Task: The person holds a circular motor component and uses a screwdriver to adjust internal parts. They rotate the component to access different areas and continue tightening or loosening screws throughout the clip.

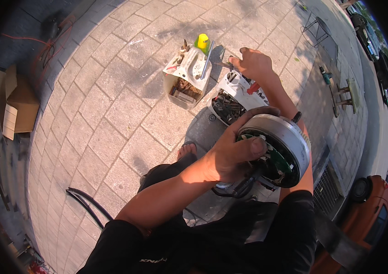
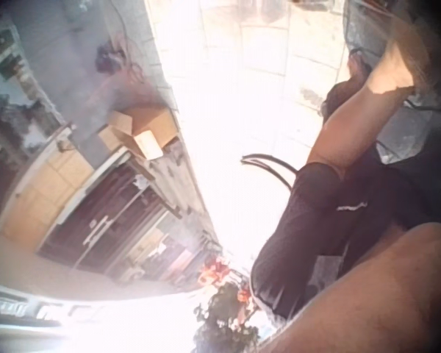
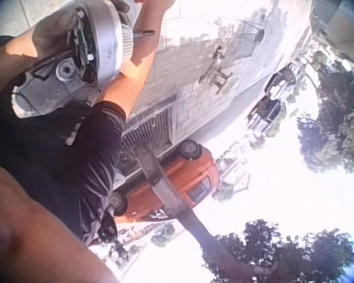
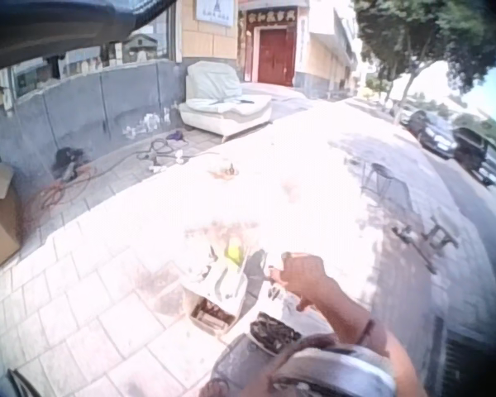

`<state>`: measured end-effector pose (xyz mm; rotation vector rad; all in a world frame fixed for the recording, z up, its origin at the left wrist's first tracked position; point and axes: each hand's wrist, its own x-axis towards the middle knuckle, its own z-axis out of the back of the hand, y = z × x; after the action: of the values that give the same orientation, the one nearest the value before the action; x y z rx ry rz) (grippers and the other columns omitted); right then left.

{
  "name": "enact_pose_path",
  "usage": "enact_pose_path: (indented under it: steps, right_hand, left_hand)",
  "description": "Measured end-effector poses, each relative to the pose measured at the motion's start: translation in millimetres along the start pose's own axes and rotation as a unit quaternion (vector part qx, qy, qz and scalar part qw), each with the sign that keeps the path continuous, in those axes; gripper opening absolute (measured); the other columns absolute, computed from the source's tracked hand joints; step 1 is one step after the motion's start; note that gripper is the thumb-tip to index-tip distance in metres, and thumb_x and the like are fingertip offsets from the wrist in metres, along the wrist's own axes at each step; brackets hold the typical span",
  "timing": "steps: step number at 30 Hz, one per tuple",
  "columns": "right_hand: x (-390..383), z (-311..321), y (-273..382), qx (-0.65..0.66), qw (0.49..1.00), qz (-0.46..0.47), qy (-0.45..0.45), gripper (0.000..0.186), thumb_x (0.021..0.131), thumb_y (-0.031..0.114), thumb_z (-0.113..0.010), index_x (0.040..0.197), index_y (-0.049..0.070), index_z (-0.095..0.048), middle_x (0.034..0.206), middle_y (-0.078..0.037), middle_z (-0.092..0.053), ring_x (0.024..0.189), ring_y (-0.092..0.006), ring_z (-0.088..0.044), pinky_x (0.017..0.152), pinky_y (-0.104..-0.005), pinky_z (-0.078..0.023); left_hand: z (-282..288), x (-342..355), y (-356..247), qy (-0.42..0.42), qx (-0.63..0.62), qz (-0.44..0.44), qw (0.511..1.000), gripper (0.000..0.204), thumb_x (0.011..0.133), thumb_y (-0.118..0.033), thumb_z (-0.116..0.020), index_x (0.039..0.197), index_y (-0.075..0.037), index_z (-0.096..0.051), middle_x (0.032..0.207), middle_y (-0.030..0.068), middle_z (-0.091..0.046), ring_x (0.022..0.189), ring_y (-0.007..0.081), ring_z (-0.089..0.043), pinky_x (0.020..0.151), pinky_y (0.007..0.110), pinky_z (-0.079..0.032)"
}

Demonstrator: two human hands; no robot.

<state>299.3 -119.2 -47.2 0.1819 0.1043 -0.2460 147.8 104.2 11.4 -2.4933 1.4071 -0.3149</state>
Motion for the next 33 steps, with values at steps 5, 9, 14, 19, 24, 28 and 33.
enact_pose_path:
  steps: [5, 9, 14, 19, 24, 28, 33]
  right_hand:
    - [46, -50, -10, 0.027, 1.0, 0.015, 0.003, 0.061, 0.1, 0.059, -0.06, 0.117, 0.002, -0.075, 0.109, -0.027, -0.075, 0.114, -0.0428, -0.07, 0.099, -0.0503, -0.054]
    - [26, 27, -13, 0.285, 0.947, -0.054, -0.139, 0.056, 0.103, 0.049, -0.06, 0.114, -0.005, -0.071, 0.108, -0.022, -0.076, 0.093, -0.0305, -0.072, 0.087, -0.043, -0.056]
    - [-150, 88, -53, 0.628, 0.707, -0.071, -0.318, 0.03, 0.101, 0.014, -0.071, 0.118, -0.009, -0.063, 0.088, -0.01, -0.067, 0.067, -0.0133, -0.062, 0.054, -0.0273, -0.048]
    - [-339, 96, -16, 0.571, 0.679, -0.072, -0.455, 0.023, 0.1, 0.007, -0.072, 0.119, -0.003, -0.063, 0.087, -0.006, -0.064, 0.062, -0.0091, -0.055, 0.055, -0.024, -0.044]
    - [-408, 77, 37, 0.357, 0.763, -0.123, -0.524, 0.02, 0.099, 0.007, -0.076, 0.115, -0.004, -0.069, 0.1, -0.007, -0.07, 0.087, -0.0104, -0.064, 0.079, -0.0243, -0.053]
    - [-434, 63, 35, 0.253, 0.801, -0.069, -0.538, 0.02, 0.101, 0.006, -0.074, 0.116, -0.005, -0.068, 0.105, -0.01, -0.073, 0.091, -0.012, -0.067, 0.084, -0.0267, -0.055]
    - [-449, 71, 11, 0.23, 0.797, -0.075, -0.552, 0.019, 0.096, 0.008, -0.077, 0.111, -0.001, -0.07, 0.097, -0.016, -0.074, 0.082, -0.0225, -0.073, 0.076, -0.0324, -0.057]
  left_hand:
    - [-8, 5, -4, -0.033, 0.015, -0.044, 0.998, 0.102, 0.086, -0.048, -0.084, 0.162, -0.007, -0.03, 0.145, 0.0151, -0.056, 0.133, 0.0288, -0.059, 0.114, 0.043, -0.048]
    - [-4, 4, -6, -0.05, 0.003, -0.07, 0.996, 0.092, 0.092, -0.048, -0.078, 0.161, -0.007, -0.036, 0.143, 0.0148, -0.06, 0.131, 0.0284, -0.062, 0.114, 0.046, -0.05]
    - [-15, 12, -2, -0.108, -0.057, -0.089, 0.988, 0.047, 0.097, -0.025, -0.077, 0.136, -0.005, -0.062, 0.118, 0.0085, -0.073, 0.109, 0.0211, -0.073, 0.096, 0.04, -0.061]
    - [-28, 23, 25, -0.115, -0.035, -0.128, 0.984, 0.038, 0.096, -0.029, -0.079, 0.125, -0.009, -0.065, 0.111, 0.0072, -0.074, 0.101, 0.0204, -0.074, 0.089, 0.039, -0.063]
    - [-44, 24, 69, -0.124, -0.043, -0.122, 0.984, 0.037, 0.093, -0.019, -0.082, 0.124, -0.01, -0.063, 0.11, 0.0066, -0.073, 0.101, 0.0214, -0.074, 0.085, 0.043, -0.065]
    - [-55, 28, 108, -0.053, 0.049, -0.11, 0.991, 0.041, 0.097, -0.033, -0.077, 0.127, -0.007, -0.066, 0.115, 0.01, -0.075, 0.107, 0.0247, -0.074, 0.097, 0.046, -0.062]
    - [-67, 33, 149, -0.028, -0.013, -0.07, 0.997, 0.064, 0.091, -0.017, -0.086, 0.143, -0.007, -0.051, 0.126, 0.0095, -0.066, 0.111, 0.024, -0.07, 0.092, 0.043, -0.064]
